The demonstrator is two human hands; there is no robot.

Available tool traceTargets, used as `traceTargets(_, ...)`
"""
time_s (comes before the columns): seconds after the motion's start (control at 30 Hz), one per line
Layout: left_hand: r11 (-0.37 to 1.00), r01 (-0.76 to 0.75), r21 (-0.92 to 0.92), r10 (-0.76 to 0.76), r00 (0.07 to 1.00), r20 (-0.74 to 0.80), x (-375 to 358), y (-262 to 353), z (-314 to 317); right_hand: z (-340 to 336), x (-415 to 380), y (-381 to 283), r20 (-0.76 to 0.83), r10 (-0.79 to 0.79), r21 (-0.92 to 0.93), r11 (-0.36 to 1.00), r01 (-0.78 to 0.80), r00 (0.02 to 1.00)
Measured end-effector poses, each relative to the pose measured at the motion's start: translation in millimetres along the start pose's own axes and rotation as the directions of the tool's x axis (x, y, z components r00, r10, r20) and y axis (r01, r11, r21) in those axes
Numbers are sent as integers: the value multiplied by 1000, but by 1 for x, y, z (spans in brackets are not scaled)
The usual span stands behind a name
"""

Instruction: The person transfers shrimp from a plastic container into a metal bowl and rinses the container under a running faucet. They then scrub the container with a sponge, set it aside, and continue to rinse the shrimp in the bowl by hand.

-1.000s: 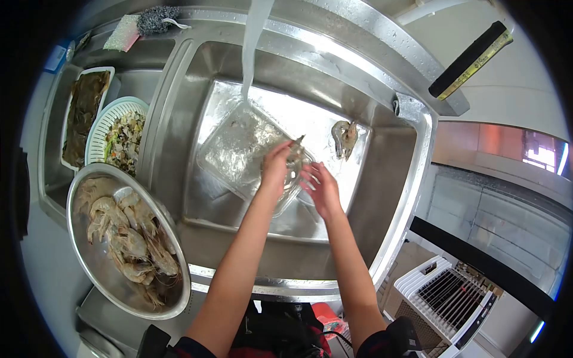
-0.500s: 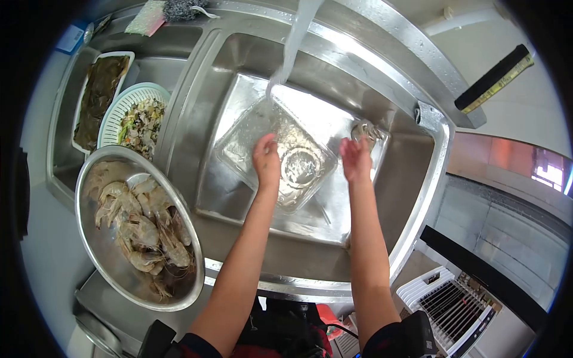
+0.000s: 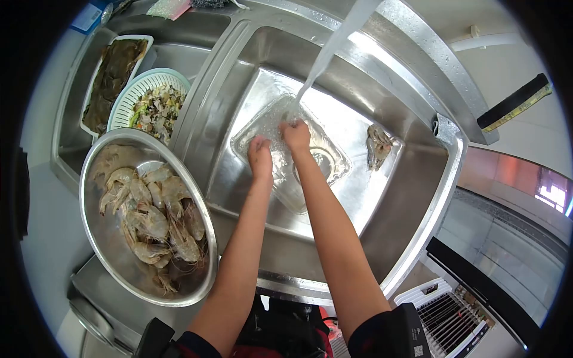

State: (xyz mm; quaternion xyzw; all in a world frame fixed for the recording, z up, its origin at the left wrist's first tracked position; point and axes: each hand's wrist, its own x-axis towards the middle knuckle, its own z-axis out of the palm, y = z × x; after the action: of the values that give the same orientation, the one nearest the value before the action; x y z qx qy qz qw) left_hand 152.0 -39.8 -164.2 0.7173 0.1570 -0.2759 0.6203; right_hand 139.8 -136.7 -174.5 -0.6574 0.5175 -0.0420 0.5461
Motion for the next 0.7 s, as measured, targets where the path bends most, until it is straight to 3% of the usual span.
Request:
traceTargets(0.03,1000,5,-7,-5,1000,1,-1,2,2,-9,-7,-8,-2,0,-8,1000,0,1000)
traceTargets(0.1,985,37,-169,-47,997,-55,-3,7,3,-26,-27,-23,223,193,288,924,-254,956)
traceTargets(0.17,976,51,-210,-58,998,-28,-5,16,5,-36,-39,-30,257,177,332,907,-259,950)
traceTargets(0.23,968,66,-243,-67,998,5,-6,26,5,-42,-46,-37,308,80,552,797,-247,948)
traceTargets(0.3,855,266,-444,-184,958,219,-7,37,4,-48,-47,-45,345,32,593,767,-244,938)
traceTargets(0.33,856,266,-443,-185,958,219,-8,42,4,-49,-46,-48,360,6,625,741,-246,933)
traceTargets(0.4,724,385,-573,-192,910,369,-11,50,4,-51,-42,-53,377,-37,668,704,-244,926)
traceTargets(0.53,700,408,-587,-205,901,382,-14,49,5,-55,-40,-63,374,-67,680,698,-225,925)
traceTargets(0.63,758,364,-542,-232,926,297,-31,51,-3,-64,-41,-64,376,-95,751,614,-243,922)
traceTargets(0.7,842,260,-474,-212,965,154,-51,55,-10,-86,-40,-55,281,-118,834,521,-182,952)
